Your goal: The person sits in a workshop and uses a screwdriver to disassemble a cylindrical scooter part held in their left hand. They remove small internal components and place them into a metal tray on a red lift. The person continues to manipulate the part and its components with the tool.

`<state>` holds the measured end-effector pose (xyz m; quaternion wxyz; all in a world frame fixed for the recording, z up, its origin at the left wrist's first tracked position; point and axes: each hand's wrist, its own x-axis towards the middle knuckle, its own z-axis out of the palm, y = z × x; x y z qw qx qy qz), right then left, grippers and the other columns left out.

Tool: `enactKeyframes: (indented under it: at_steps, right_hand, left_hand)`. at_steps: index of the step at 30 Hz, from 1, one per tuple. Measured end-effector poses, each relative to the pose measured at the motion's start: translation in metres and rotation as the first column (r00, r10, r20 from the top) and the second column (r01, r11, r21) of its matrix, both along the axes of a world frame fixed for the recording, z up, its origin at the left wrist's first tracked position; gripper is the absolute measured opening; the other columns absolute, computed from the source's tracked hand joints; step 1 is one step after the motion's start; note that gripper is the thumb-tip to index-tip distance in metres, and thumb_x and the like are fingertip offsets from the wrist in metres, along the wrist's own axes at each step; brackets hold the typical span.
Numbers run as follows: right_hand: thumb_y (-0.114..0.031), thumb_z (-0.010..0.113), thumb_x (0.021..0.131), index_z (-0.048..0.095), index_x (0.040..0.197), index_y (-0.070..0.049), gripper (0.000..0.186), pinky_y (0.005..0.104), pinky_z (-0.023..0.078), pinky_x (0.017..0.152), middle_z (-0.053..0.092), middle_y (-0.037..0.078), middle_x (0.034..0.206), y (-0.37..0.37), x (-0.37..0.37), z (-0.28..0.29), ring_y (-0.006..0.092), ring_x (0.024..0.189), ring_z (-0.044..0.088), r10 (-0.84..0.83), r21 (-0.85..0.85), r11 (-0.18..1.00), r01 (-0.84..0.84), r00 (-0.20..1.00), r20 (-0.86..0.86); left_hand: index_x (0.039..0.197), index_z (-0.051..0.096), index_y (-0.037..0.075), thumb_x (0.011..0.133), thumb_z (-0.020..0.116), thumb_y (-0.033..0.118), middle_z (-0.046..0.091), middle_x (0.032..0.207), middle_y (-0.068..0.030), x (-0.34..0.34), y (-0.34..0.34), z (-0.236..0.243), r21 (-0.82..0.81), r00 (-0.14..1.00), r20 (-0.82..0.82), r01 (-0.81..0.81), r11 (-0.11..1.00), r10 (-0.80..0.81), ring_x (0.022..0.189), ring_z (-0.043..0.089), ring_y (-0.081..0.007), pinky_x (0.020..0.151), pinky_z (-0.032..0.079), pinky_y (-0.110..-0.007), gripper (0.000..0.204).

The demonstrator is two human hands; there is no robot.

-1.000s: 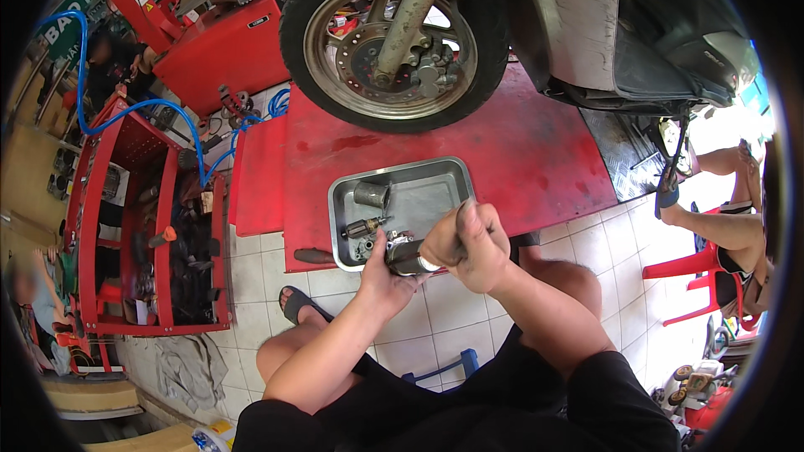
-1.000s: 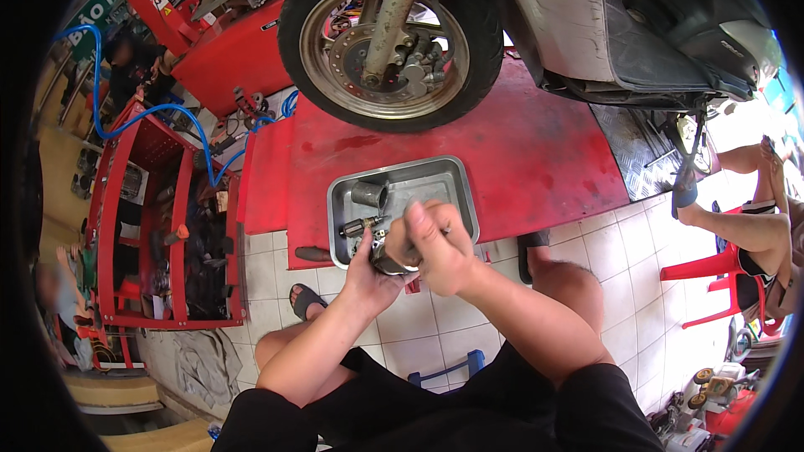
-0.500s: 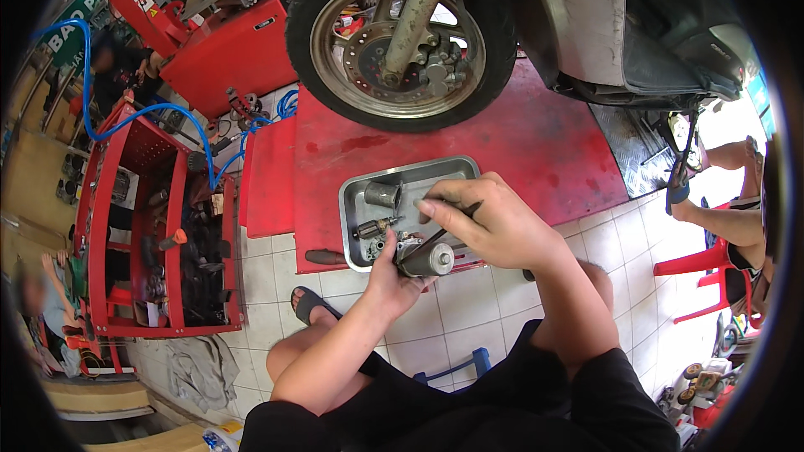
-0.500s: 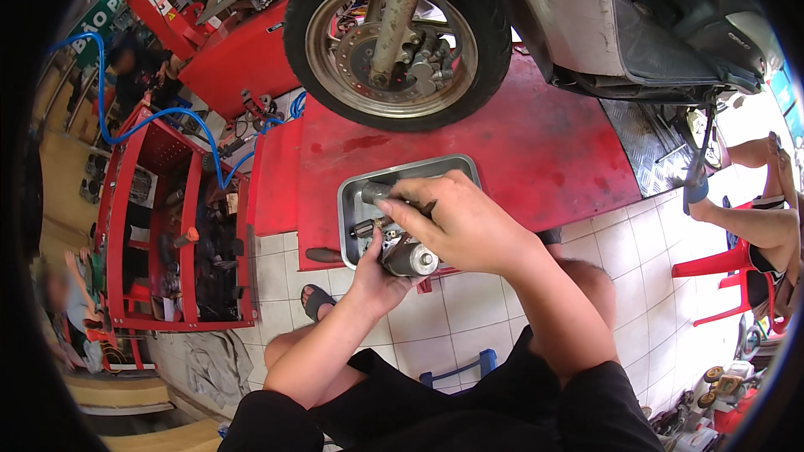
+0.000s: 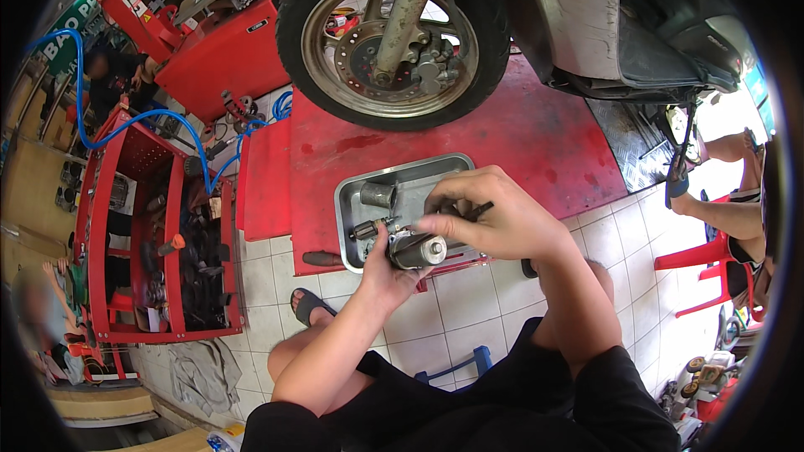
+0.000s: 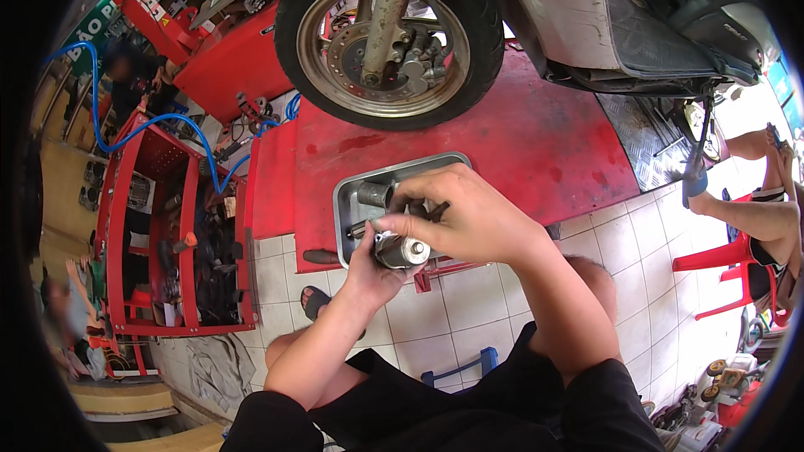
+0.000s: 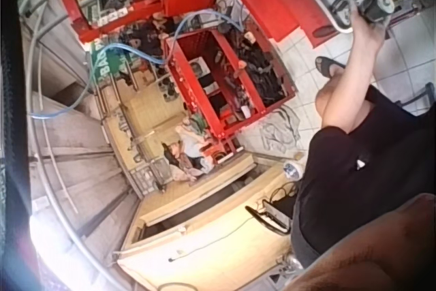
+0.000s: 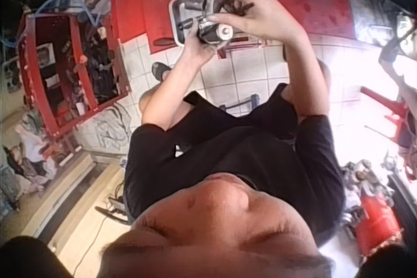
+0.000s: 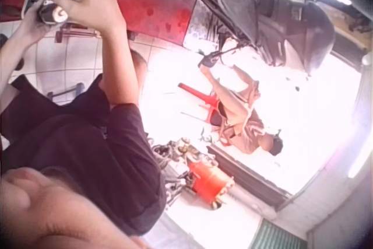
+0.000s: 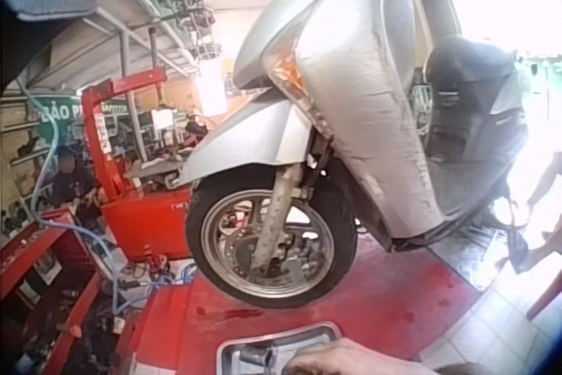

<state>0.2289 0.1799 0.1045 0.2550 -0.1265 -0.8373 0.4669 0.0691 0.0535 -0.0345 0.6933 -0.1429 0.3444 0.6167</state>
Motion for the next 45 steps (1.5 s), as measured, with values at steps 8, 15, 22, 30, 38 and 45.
enactKeyframes:
  at_steps: [8,15,22,30,38,45]
  right_hand:
    - [-0.013,0.076,0.087,0.071,0.093,0.002,0.017,0.0279,0.037,0.054,0.055,0.005,0.064,0.018,0.007,-0.02,0.0113,0.057,0.047,0.004,-0.127,0.992,0.007,0.997,0.081]
    - [-0.021,0.075,0.089,0.073,0.099,0.004,0.027,0.0301,0.051,0.067,0.07,0.014,0.076,0.026,0.004,-0.048,0.0157,0.069,0.064,-0.132,-0.311,0.937,0.158,0.986,0.103]
    - [-0.012,0.073,0.087,0.073,0.1,0.004,0.02,0.0265,0.046,0.061,0.066,0.007,0.073,0.032,0.021,-0.05,0.0096,0.067,0.058,-0.208,-0.163,0.964,0.21,0.978,0.031]
    - [-0.013,0.072,0.088,0.07,0.097,0.003,0.019,0.0287,0.048,0.062,0.067,0.005,0.074,0.045,0.011,-0.068,0.0097,0.065,0.059,-0.281,-0.415,0.865,0.283,0.957,0.067]
    - [-0.017,0.072,0.085,0.069,0.097,0.003,0.023,0.0295,0.049,0.063,0.066,0.007,0.07,0.053,0.021,-0.081,0.0131,0.064,0.06,-0.237,-0.157,0.961,0.228,0.97,-0.046]
    - [-0.011,0.064,0.07,0.074,0.091,0.0,0.026,0.0342,0.051,0.063,0.067,0.012,0.067,0.043,0.022,-0.066,0.0199,0.062,0.064,-0.372,-0.382,0.84,0.385,0.922,0.109]
  left_hand:
    - [0.12,0.057,0.009,0.102,0.043,0.06,0.063,0.126,-0.0156,-0.011,0.027,-0.006,-0.049,0.997,-0.055,-0.056,0.997,0.053,0.122,0.059,-0.0323,0.109,0.041,-0.054,0.056]
    - [0.14,0.044,0.006,0.104,0.035,0.059,0.052,0.141,-0.0162,-0.017,0.049,-0.023,0.064,0.993,-0.112,-0.039,0.997,0.046,0.132,0.051,-0.0324,0.115,0.04,-0.051,0.064]
    - [0.142,0.043,0.007,0.105,0.033,0.059,0.05,0.144,-0.0152,0.002,0.069,-0.017,0.106,0.988,-0.143,-0.051,0.993,0.066,0.134,0.05,-0.0319,0.116,0.039,-0.051,0.065]
    - [0.142,0.044,0.008,0.106,0.032,0.056,0.05,0.146,-0.0142,0.016,0.09,-0.013,0.141,0.988,-0.109,-0.094,0.986,0.11,0.138,0.047,-0.0311,0.119,0.033,-0.054,0.062]
    - [0.141,0.046,0.009,0.106,0.031,0.056,0.052,0.145,-0.0137,0.017,0.098,-0.021,0.184,0.996,-0.044,-0.067,0.981,0.076,0.137,0.047,-0.0316,0.118,0.033,-0.057,0.061]
    - [0.14,0.047,0.006,0.105,0.031,0.058,0.052,0.143,-0.016,0.027,0.097,-0.011,0.147,0.992,-0.088,-0.072,0.987,0.086,0.137,0.047,-0.0321,0.118,0.034,-0.055,0.065]
